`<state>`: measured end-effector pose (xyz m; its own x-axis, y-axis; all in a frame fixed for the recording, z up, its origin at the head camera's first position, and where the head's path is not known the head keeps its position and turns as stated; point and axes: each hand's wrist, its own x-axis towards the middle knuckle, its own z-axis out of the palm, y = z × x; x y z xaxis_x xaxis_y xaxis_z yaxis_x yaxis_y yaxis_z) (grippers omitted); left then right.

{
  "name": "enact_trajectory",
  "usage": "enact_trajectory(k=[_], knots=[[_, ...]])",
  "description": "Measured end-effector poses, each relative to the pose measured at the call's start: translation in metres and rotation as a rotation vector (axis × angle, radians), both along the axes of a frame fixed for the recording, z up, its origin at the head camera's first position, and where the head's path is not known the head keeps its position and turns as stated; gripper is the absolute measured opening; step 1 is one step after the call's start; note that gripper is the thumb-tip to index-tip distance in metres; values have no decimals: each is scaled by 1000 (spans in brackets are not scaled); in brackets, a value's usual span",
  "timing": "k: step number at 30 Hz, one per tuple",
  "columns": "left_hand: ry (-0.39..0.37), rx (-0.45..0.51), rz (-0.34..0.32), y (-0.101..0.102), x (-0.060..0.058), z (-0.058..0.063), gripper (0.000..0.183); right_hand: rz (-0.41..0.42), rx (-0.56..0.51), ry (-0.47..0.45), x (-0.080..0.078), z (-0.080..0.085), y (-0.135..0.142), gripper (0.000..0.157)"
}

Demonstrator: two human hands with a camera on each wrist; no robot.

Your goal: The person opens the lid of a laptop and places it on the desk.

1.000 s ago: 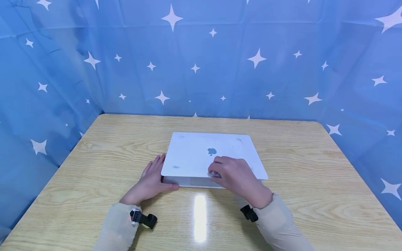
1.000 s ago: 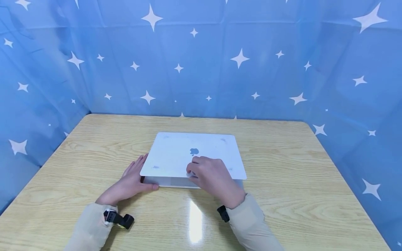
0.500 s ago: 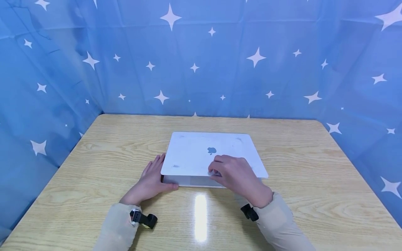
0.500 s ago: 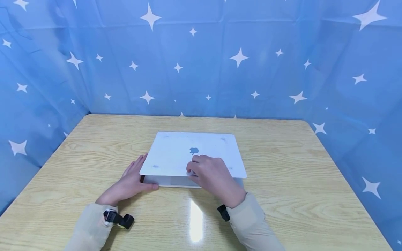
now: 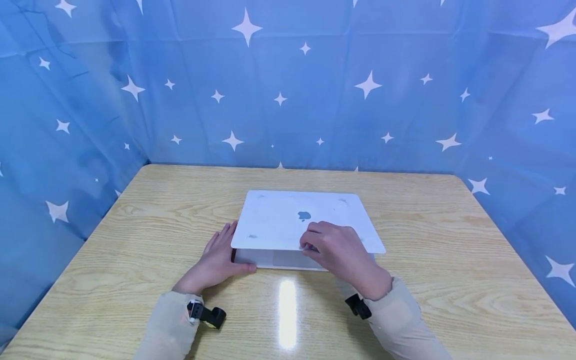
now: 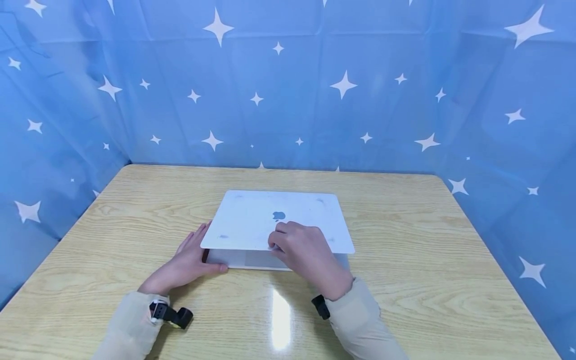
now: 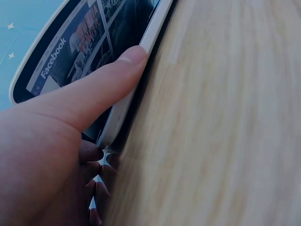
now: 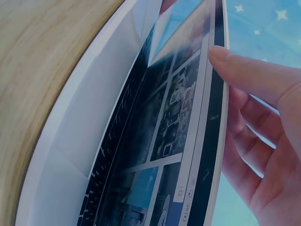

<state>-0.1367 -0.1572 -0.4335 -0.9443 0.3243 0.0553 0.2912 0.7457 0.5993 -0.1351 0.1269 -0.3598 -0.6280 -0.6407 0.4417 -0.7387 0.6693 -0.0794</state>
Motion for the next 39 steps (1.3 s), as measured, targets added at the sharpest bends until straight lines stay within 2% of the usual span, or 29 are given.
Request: enact_trajectory(k=[11, 18, 33, 39], knots=[[-3, 12, -6, 0, 0, 1, 108, -3, -33, 79, 0, 2, 0, 14], [-3, 12, -14, 0, 0, 2, 105, -1, -45, 77, 2, 4, 0, 12], [-16, 11, -4, 0, 0, 4, 101, -25, -102, 140, 1, 7, -2, 11], [-24, 11, 4, 1, 1, 4, 101, -48, -137, 207, 0, 7, -3, 10]])
